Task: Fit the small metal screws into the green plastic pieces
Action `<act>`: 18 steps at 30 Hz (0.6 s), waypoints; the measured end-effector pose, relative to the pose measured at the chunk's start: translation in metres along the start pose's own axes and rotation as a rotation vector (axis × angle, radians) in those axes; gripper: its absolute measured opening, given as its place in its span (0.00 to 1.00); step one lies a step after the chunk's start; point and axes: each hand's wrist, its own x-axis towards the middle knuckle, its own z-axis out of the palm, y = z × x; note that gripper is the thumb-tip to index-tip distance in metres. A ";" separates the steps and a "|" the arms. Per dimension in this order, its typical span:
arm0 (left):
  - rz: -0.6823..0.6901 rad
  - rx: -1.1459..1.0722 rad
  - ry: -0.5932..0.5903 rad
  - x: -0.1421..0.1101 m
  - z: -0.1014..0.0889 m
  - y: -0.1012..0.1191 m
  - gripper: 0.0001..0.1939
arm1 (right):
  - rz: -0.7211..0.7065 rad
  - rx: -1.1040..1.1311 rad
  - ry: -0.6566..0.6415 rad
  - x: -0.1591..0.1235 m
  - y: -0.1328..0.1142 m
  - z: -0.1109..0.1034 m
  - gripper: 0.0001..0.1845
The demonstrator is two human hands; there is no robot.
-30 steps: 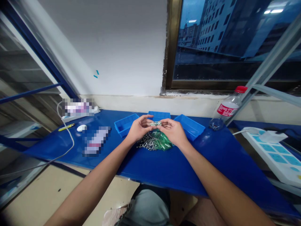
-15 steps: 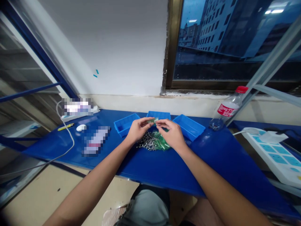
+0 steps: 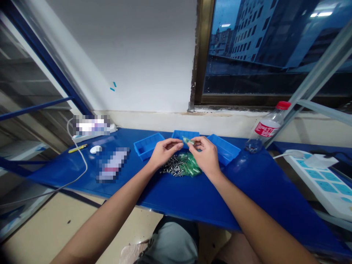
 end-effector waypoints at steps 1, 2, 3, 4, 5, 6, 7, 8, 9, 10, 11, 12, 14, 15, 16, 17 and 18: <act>0.010 -0.012 -0.041 -0.001 0.001 0.001 0.19 | -0.029 -0.014 -0.055 0.000 -0.001 0.000 0.12; 0.027 -0.020 -0.070 -0.001 0.001 0.002 0.20 | -0.060 -0.021 -0.122 -0.001 -0.002 0.000 0.11; 0.043 -0.017 -0.080 -0.001 0.001 0.002 0.21 | -0.088 -0.021 -0.184 -0.001 -0.003 0.001 0.11; 0.048 -0.003 -0.075 -0.001 0.000 0.002 0.21 | -0.106 -0.019 -0.225 -0.001 -0.005 0.001 0.11; 0.039 0.014 -0.061 -0.001 -0.001 0.002 0.21 | -0.112 -0.020 -0.238 -0.001 -0.006 0.001 0.11; 0.021 0.030 -0.045 0.000 -0.002 0.001 0.20 | -0.107 -0.025 -0.219 -0.002 -0.007 0.001 0.10; 0.004 0.044 -0.027 0.001 -0.004 0.000 0.20 | -0.097 -0.035 -0.175 -0.002 -0.008 0.001 0.10; -0.001 0.063 -0.013 0.002 -0.005 0.000 0.19 | -0.090 -0.049 -0.122 -0.001 -0.008 0.001 0.11; 0.004 0.083 -0.003 0.002 -0.007 -0.001 0.19 | -0.088 -0.062 -0.073 -0.001 -0.008 0.001 0.13; 0.015 0.101 0.002 0.003 -0.007 -0.001 0.19 | -0.088 -0.068 -0.038 -0.001 -0.008 0.000 0.15; 0.025 0.108 0.003 0.003 -0.008 -0.002 0.19 | -0.086 -0.067 -0.027 0.000 -0.007 0.000 0.18; 0.026 0.098 -0.005 0.003 -0.007 -0.002 0.19 | -0.081 -0.063 -0.038 0.000 -0.006 0.000 0.19; -0.001 0.027 -0.040 0.002 -0.006 -0.003 0.21 | -0.062 -0.055 -0.083 0.000 -0.005 0.000 0.17; -0.015 -0.013 -0.059 0.001 -0.005 -0.004 0.22 | -0.051 -0.052 -0.095 0.000 -0.004 0.000 0.15; -0.021 -0.040 -0.071 0.001 -0.004 -0.004 0.23 | -0.043 -0.049 -0.100 -0.001 -0.004 0.001 0.13; -0.016 -0.049 -0.074 0.001 -0.004 -0.003 0.23 | -0.038 -0.044 -0.100 -0.001 -0.004 0.001 0.13; -0.002 -0.033 -0.069 0.000 -0.004 -0.002 0.23 | -0.033 -0.038 -0.102 -0.002 -0.004 0.001 0.12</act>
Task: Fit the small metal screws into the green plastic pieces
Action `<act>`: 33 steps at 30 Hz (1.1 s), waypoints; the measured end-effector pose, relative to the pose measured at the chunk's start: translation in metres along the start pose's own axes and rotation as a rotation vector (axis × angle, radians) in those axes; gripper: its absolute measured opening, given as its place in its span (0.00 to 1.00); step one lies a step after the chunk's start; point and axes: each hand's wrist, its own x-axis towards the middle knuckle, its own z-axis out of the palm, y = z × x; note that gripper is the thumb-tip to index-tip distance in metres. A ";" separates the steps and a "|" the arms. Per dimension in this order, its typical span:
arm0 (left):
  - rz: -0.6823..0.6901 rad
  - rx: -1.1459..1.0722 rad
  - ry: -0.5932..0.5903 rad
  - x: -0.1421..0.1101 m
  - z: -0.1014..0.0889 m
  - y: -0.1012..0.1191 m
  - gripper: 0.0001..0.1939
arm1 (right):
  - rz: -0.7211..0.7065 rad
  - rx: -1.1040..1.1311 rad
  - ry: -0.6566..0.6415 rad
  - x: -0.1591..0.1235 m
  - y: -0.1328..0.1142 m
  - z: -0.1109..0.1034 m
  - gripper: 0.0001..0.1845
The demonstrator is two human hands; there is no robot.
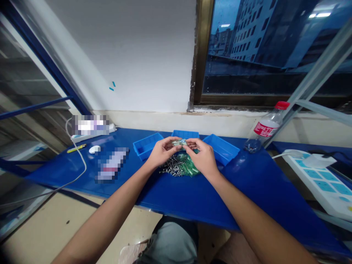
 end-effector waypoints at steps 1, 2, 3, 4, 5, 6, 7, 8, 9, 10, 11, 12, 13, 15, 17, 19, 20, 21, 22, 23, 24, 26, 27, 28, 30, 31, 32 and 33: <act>0.020 0.046 0.008 0.000 -0.001 0.002 0.21 | 0.004 0.004 -0.005 0.000 -0.001 0.000 0.13; 0.046 0.119 0.017 0.000 -0.003 0.005 0.19 | 0.005 0.000 -0.011 -0.001 -0.002 -0.001 0.14; 0.076 0.217 0.021 -0.001 -0.007 0.009 0.17 | 0.001 -0.012 -0.018 -0.001 -0.003 -0.001 0.15; 0.108 0.336 0.025 -0.001 -0.011 0.013 0.14 | -0.009 -0.030 -0.021 -0.001 -0.005 -0.002 0.15; 0.147 0.451 0.040 -0.002 -0.017 0.018 0.12 | -0.023 -0.051 -0.019 -0.001 -0.007 -0.003 0.16; 0.181 0.545 0.082 -0.003 -0.024 0.023 0.11 | -0.038 -0.070 -0.014 0.000 -0.008 -0.005 0.16; 0.205 0.620 0.137 -0.004 -0.032 0.027 0.10 | -0.052 -0.086 -0.009 0.000 -0.009 -0.006 0.15; 0.215 0.684 0.199 -0.005 -0.041 0.030 0.11 | -0.061 -0.098 -0.004 0.000 -0.010 -0.007 0.15; 0.208 0.740 0.245 -0.007 -0.050 0.033 0.11 | -0.068 -0.108 -0.001 0.000 -0.011 -0.007 0.14; 0.187 0.798 0.289 -0.008 -0.059 0.035 0.11 | -0.073 -0.119 -0.001 0.000 -0.011 -0.008 0.14; 0.157 0.866 0.314 -0.010 -0.067 0.035 0.12 | -0.080 -0.133 0.000 0.000 -0.011 -0.008 0.14; 0.120 0.939 0.313 -0.011 -0.075 0.035 0.12 | -0.087 -0.150 -0.002 0.000 -0.011 -0.008 0.14; 0.085 1.004 0.285 -0.012 -0.081 0.033 0.12 | -0.095 -0.169 -0.009 0.000 -0.011 -0.009 0.14; 0.017 1.102 0.254 -0.012 -0.090 0.027 0.13 | -0.119 -0.214 -0.041 -0.001 -0.011 -0.008 0.13; -0.034 1.164 0.223 -0.010 -0.095 0.018 0.14 | -0.157 -0.273 -0.111 -0.001 -0.011 -0.008 0.12; -0.094 1.175 0.150 -0.007 -0.097 0.010 0.17 | -0.214 -0.335 -0.198 -0.001 -0.010 -0.007 0.11; -0.124 1.165 0.115 -0.005 -0.098 0.006 0.18 | -0.243 -0.362 -0.239 0.000 -0.009 -0.007 0.11; -0.146 1.147 0.079 -0.003 -0.100 0.004 0.20 | -0.270 -0.383 -0.278 0.000 -0.008 -0.007 0.10; -0.154 1.121 0.038 -0.001 -0.101 0.002 0.20 | -0.293 -0.400 -0.313 0.000 -0.007 -0.007 0.10; -0.153 1.092 -0.005 0.001 -0.102 0.002 0.19 | -0.309 -0.415 -0.347 0.000 -0.005 -0.006 0.09; -0.148 1.067 -0.043 0.002 -0.102 0.002 0.18 | -0.318 -0.433 -0.378 0.000 -0.003 -0.006 0.09; -0.138 1.048 -0.066 0.004 -0.101 0.005 0.17 | -0.315 -0.473 -0.426 0.000 0.002 -0.005 0.08; -0.137 1.061 -0.032 0.004 -0.098 0.008 0.17 | -0.307 -0.493 -0.442 0.000 0.005 -0.004 0.07; -0.126 1.079 0.029 0.005 -0.094 0.011 0.18 | -0.298 -0.511 -0.453 0.000 0.007 -0.003 0.07; -0.085 1.078 0.173 0.007 -0.082 0.019 0.19 | -0.290 -0.536 -0.467 0.000 0.011 -0.002 0.07; -0.048 1.052 0.224 0.009 -0.074 0.023 0.19 | -0.293 -0.545 -0.471 0.000 0.012 -0.001 0.07; 0.011 1.010 0.247 0.011 -0.065 0.027 0.19 | -0.298 -0.554 -0.473 -0.001 0.013 0.000 0.07; 0.072 0.953 0.238 0.014 -0.055 0.030 0.19 | -0.304 -0.565 -0.472 -0.001 0.013 0.000 0.07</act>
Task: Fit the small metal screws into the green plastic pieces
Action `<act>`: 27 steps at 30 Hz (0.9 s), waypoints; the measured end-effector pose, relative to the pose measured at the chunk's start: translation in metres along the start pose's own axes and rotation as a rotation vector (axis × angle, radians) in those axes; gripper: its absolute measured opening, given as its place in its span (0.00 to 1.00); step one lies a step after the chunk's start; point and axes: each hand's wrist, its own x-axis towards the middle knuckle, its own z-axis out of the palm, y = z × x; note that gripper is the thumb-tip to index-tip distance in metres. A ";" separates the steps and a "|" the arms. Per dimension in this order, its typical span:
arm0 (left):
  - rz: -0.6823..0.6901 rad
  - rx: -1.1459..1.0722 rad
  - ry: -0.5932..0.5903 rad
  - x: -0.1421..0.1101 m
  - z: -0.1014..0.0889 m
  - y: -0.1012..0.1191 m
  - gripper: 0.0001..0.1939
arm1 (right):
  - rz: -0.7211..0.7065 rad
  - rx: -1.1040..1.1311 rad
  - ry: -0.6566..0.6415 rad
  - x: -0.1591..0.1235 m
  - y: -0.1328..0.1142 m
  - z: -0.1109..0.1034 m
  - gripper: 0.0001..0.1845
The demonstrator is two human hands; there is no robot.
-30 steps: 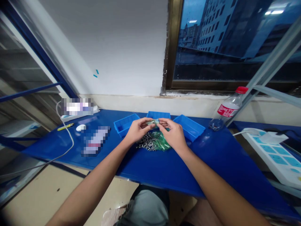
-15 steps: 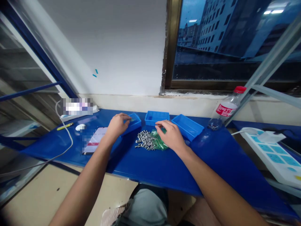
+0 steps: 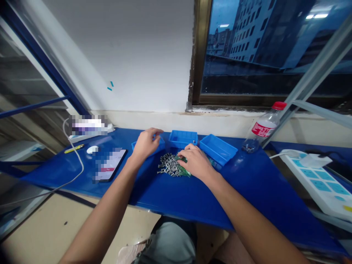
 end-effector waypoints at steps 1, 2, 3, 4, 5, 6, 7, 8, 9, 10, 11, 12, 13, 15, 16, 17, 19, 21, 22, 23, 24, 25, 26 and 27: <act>0.047 -0.070 0.004 0.001 0.004 0.010 0.19 | -0.003 -0.015 0.000 0.000 -0.001 0.000 0.07; 0.084 -0.133 -0.009 0.002 0.008 0.019 0.18 | -0.006 -0.034 -0.002 0.000 -0.002 0.001 0.06; 0.120 -0.188 -0.036 0.002 0.012 0.028 0.18 | -0.009 -0.057 -0.005 0.000 -0.004 0.001 0.06; 0.152 -0.238 -0.068 0.001 0.016 0.035 0.18 | -0.011 -0.084 -0.010 0.000 -0.005 0.000 0.06; 0.183 -0.282 -0.104 0.000 0.020 0.041 0.17 | -0.014 -0.113 -0.018 0.000 -0.007 0.000 0.05; 0.211 -0.315 -0.132 -0.002 0.024 0.044 0.17 | -0.016 -0.143 -0.022 0.001 -0.009 0.000 0.05; 0.233 -0.339 -0.152 -0.004 0.028 0.046 0.17 | -0.019 -0.170 -0.024 0.001 -0.011 0.000 0.06; 0.253 -0.356 -0.172 -0.006 0.031 0.047 0.17 | -0.024 -0.189 -0.022 0.001 -0.012 0.000 0.06; 0.268 -0.367 -0.188 -0.008 0.034 0.046 0.17 | -0.032 -0.199 -0.020 0.001 -0.014 0.000 0.06; 0.272 -0.373 -0.196 -0.010 0.036 0.044 0.17 | -0.041 -0.198 -0.014 0.002 -0.014 0.000 0.07; 0.269 -0.378 -0.200 -0.012 0.038 0.041 0.17 | -0.049 -0.189 -0.002 0.002 -0.015 0.000 0.07; 0.262 -0.384 -0.200 -0.013 0.039 0.038 0.16 | -0.053 -0.177 0.020 0.002 -0.015 0.000 0.08; 0.253 -0.393 -0.198 -0.015 0.039 0.036 0.16 | -0.051 -0.162 0.052 0.002 -0.015 0.000 0.08; 0.246 -0.421 -0.197 -0.017 0.038 0.032 0.15 | -0.022 -0.119 0.151 0.003 -0.014 0.000 0.08; 0.245 -0.437 -0.193 -0.019 0.037 0.031 0.16 | 0.008 -0.084 0.212 0.004 -0.013 -0.001 0.08; 0.242 -0.452 -0.189 -0.020 0.036 0.030 0.17 | 0.045 -0.035 0.273 0.005 -0.013 -0.002 0.07; 0.230 -0.478 -0.184 -0.023 0.036 0.029 0.18 | 0.138 0.103 0.384 0.007 -0.010 -0.004 0.05; 0.215 -0.508 -0.184 -0.025 0.038 0.029 0.22 | 0.229 0.272 0.465 0.008 -0.007 -0.005 0.02; 0.208 -0.529 -0.193 -0.025 0.040 0.028 0.25 | 0.266 0.358 0.490 0.009 -0.005 -0.005 0.03; 0.196 -0.558 -0.206 -0.026 0.042 0.028 0.28 | 0.292 0.443 0.503 0.009 -0.003 -0.005 0.05; 0.174 -0.597 -0.219 -0.026 0.045 0.027 0.30 | 0.311 0.518 0.509 0.009 -0.001 -0.004 0.06; 0.141 -0.647 -0.227 -0.026 0.048 0.026 0.31 | 0.321 0.581 0.508 0.010 0.000 -0.003 0.08; 0.098 -0.709 -0.228 -0.026 0.050 0.026 0.31 | 0.325 0.630 0.508 0.010 0.001 -0.003 0.09; 0.048 -0.778 -0.224 -0.025 0.053 0.025 0.31 | 0.327 0.666 0.513 0.010 0.002 -0.002 0.09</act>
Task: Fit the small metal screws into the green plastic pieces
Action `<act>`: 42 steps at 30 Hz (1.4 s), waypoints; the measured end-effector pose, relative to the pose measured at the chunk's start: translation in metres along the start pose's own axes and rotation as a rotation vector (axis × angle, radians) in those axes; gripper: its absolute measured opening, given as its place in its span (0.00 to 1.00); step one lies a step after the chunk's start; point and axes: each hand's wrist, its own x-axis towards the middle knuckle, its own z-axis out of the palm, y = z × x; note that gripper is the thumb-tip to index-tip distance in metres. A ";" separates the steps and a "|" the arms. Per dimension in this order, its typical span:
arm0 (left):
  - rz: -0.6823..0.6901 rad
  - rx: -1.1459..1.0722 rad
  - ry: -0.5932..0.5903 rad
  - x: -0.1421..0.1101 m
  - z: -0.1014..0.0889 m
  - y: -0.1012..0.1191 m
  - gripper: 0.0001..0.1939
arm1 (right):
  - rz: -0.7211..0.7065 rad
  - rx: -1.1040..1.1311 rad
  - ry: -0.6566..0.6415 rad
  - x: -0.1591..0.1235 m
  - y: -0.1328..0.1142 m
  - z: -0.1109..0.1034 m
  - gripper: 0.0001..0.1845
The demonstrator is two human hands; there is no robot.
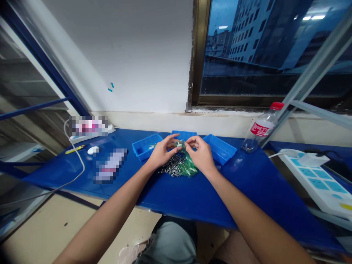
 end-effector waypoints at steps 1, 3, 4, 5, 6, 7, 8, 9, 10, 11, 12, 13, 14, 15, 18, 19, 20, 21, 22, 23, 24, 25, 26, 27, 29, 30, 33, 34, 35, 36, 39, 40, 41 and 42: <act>-0.034 -0.075 0.025 0.001 0.001 -0.002 0.31 | 0.006 0.028 0.006 0.000 0.000 0.001 0.10; -0.099 -0.204 0.067 0.003 0.002 -0.005 0.31 | 0.015 0.078 0.029 -0.002 0.000 0.003 0.11; -0.128 -0.253 0.079 0.004 0.001 -0.006 0.30 | 0.022 0.103 0.039 -0.003 -0.001 0.004 0.11; -0.152 -0.291 0.085 0.004 0.001 -0.007 0.29 | 0.030 0.125 0.039 -0.004 -0.002 0.005 0.12; -0.171 -0.319 0.089 0.005 0.001 -0.007 0.29 | 0.040 0.142 0.023 -0.005 -0.003 0.006 0.13; -0.184 -0.342 0.091 0.005 0.000 -0.007 0.28 | 0.053 0.155 -0.002 -0.006 -0.004 0.006 0.16; -0.193 -0.362 0.090 0.006 0.000 -0.007 0.27 | 0.068 0.166 -0.033 -0.006 -0.004 0.007 0.18; -0.200 -0.378 0.088 0.006 -0.001 -0.006 0.26 | 0.084 0.179 -0.066 -0.007 -0.005 0.007 0.21; -0.206 -0.391 0.089 0.006 -0.001 -0.006 0.26 | 0.100 0.193 -0.093 -0.007 -0.005 0.006 0.23; -0.212 -0.399 0.090 0.006 -0.002 -0.005 0.26 | 0.116 0.208 -0.107 -0.007 -0.005 0.006 0.24; -0.217 -0.404 0.092 0.006 -0.002 -0.004 0.26 | 0.130 0.221 -0.113 -0.007 -0.004 0.005 0.23; -0.222 -0.406 0.091 0.006 -0.002 -0.004 0.27 | 0.141 0.227 -0.114 -0.007 -0.004 0.004 0.23; -0.227 -0.406 0.089 0.006 -0.002 -0.003 0.28 | 0.151 0.227 -0.113 -0.006 -0.003 0.004 0.22; -0.232 -0.406 0.083 0.006 -0.002 -0.003 0.29 | 0.157 0.221 -0.112 -0.006 -0.003 0.003 0.21; -0.211 -0.379 0.088 0.007 -0.001 -0.002 0.32 | 0.145 0.150 -0.088 -0.006 -0.002 0.003 0.15; -0.196 -0.341 0.103 0.006 -0.001 -0.001 0.30 | 0.128 0.107 -0.063 -0.006 -0.002 0.002 0.14; -0.186 -0.291 0.116 0.006 0.000 0.000 0.28 | 0.101 0.052 -0.029 -0.006 -0.003 0.002 0.12; -0.183 -0.242 0.120 0.006 0.000 0.001 0.25 | 0.062 -0.012 0.011 -0.006 -0.004 0.001 0.10; -0.189 -0.212 0.109 0.005 0.001 0.003 0.23 | 0.013 -0.080 0.044 -0.006 -0.005 0.000 0.09; -0.205 -0.213 0.082 0.005 0.001 0.004 0.23 | -0.045 -0.146 0.057 -0.007 -0.007 -0.001 0.07; -0.222 -0.248 0.050 0.005 0.002 0.005 0.24 | -0.110 -0.205 0.046 -0.007 -0.009 -0.002 0.06; -0.236 -0.302 0.025 0.005 0.002 0.006 0.25 | -0.176 -0.258 0.013 -0.007 -0.011 -0.003 0.07; -0.246 -0.354 0.015 0.005 0.002 0.006 0.26 | -0.237 -0.299 -0.032 -0.007 -0.013 -0.004 0.08; -0.256 -0.393 0.019 0.006 0.002 0.006 0.26 | -0.289 -0.326 -0.079 -0.008 -0.015 -0.004 0.10; -0.279 -0.424 0.055 0.007 0.000 0.004 0.25 | -0.354 -0.338 -0.140 -0.007 -0.016 -0.005 0.12; -0.288 -0.426 0.082 0.007 -0.001 0.002 0.25 | -0.360 -0.319 -0.147 -0.007 -0.016 -0.004 0.12; -0.286 -0.425 0.160 0.008 -0.004 -0.002 0.23 | -0.267 -0.168 -0.080 -0.006 -0.013 -0.003 0.08; -0.277 -0.421 0.173 0.008 -0.004 -0.002 0.22 | -0.204 -0.104 -0.036 -0.005 -0.011 -0.003 0.07; -0.267 -0.417 0.169 0.008 -0.004 -0.002 0.22 | -0.135 -0.040 0.001 -0.005 -0.010 -0.002 0.08; -0.260 -0.414 0.147 0.007 -0.004 -0.002 0.21 | -0.065 0.019 0.021 -0.005 -0.008 -0.001 0.11; -0.233 -0.385 0.055 0.006 -0.001 0.000 0.21 | 0.105 0.141 -0.029 -0.004 -0.006 0.000 0.21; -0.217 -0.356 0.035 0.005 -0.001 0.001 0.21 | 0.143 0.161 -0.048 -0.004 -0.005 0.000 0.21; -0.190 -0.309 0.027 0.004 0.000 0.002 0.20 | 0.169 0.170 -0.049 -0.004 -0.005 0.000 0.21; -0.155 -0.247 0.031 0.004 0.000 0.003 0.18 | 0.182 0.168 -0.032 -0.004 -0.005 0.000 0.21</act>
